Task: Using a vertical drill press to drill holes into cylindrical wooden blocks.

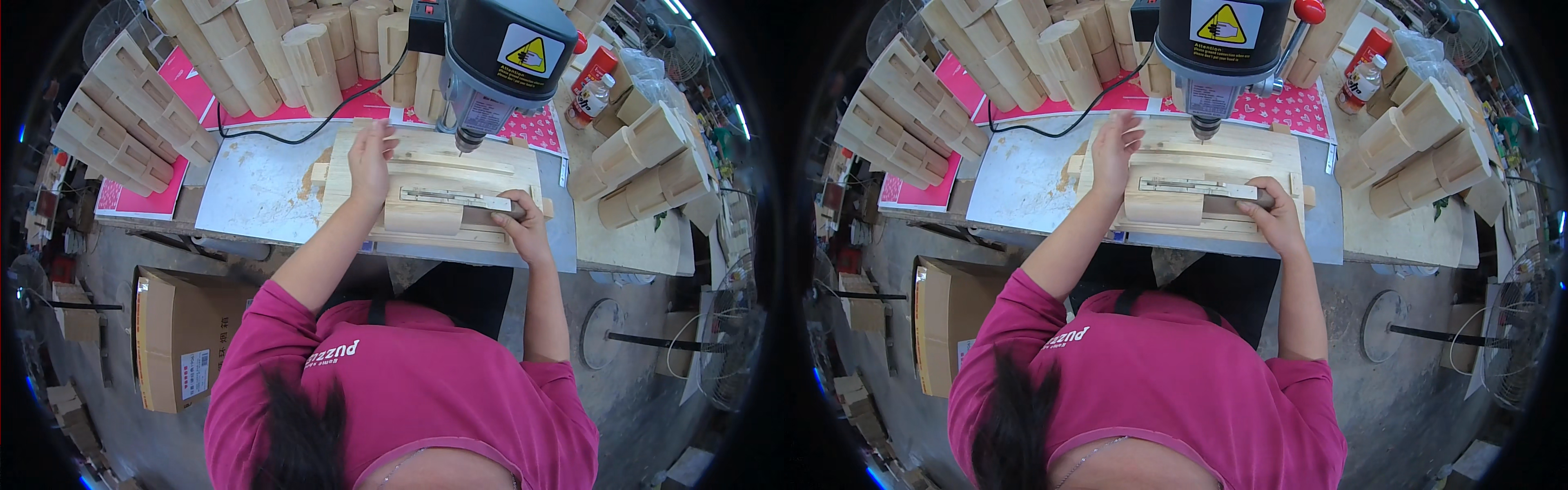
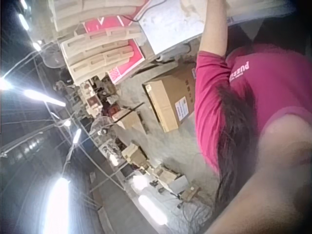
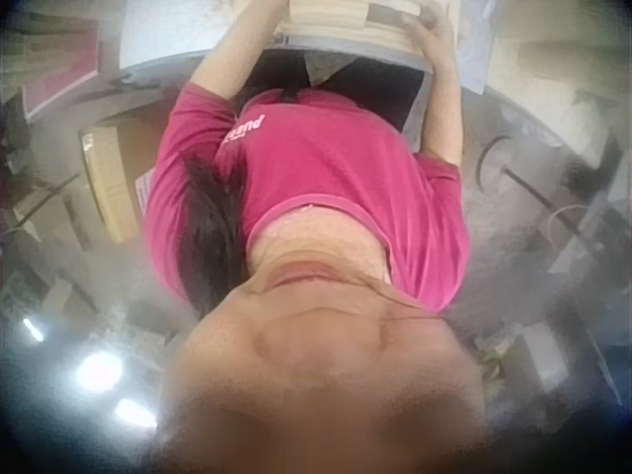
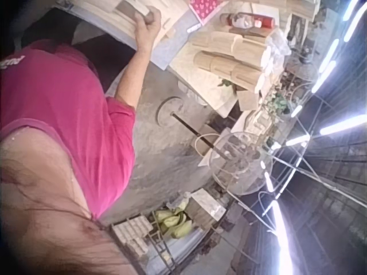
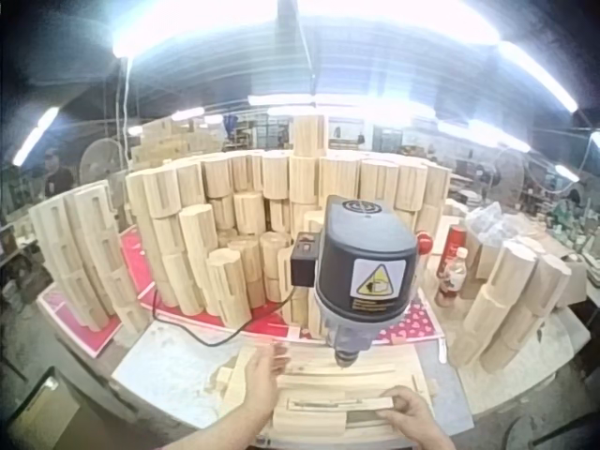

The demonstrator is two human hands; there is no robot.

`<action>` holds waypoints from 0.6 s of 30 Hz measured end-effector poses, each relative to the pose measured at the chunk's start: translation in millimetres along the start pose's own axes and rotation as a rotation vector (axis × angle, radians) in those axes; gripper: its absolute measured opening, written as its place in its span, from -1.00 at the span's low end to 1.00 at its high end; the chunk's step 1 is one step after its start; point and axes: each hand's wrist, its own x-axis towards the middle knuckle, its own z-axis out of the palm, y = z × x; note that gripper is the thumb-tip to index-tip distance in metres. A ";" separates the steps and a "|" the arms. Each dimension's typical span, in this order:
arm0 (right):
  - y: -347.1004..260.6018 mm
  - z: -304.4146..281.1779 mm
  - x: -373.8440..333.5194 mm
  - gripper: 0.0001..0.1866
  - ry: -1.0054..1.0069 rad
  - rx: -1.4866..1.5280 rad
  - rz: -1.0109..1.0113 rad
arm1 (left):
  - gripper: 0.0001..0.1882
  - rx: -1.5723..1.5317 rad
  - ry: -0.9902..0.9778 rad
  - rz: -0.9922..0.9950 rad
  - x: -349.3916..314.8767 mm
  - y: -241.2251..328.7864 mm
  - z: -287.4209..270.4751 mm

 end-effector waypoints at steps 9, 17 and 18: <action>6.9 -18.6 -16.1 -0.69 0.170 -0.569 -0.267 | -0.60 0.678 -0.439 0.246 -88.7 -0.6 -51.0; 11.4 -38.3 12.2 -0.64 0.374 -0.670 -0.285 | -0.28 1.057 -0.432 0.502 -59.6 -17.6 -24.8; 15.1 -40.9 19.3 -0.63 0.349 -0.653 -0.300 | -0.27 1.082 -0.442 0.501 -54.0 -19.5 -23.7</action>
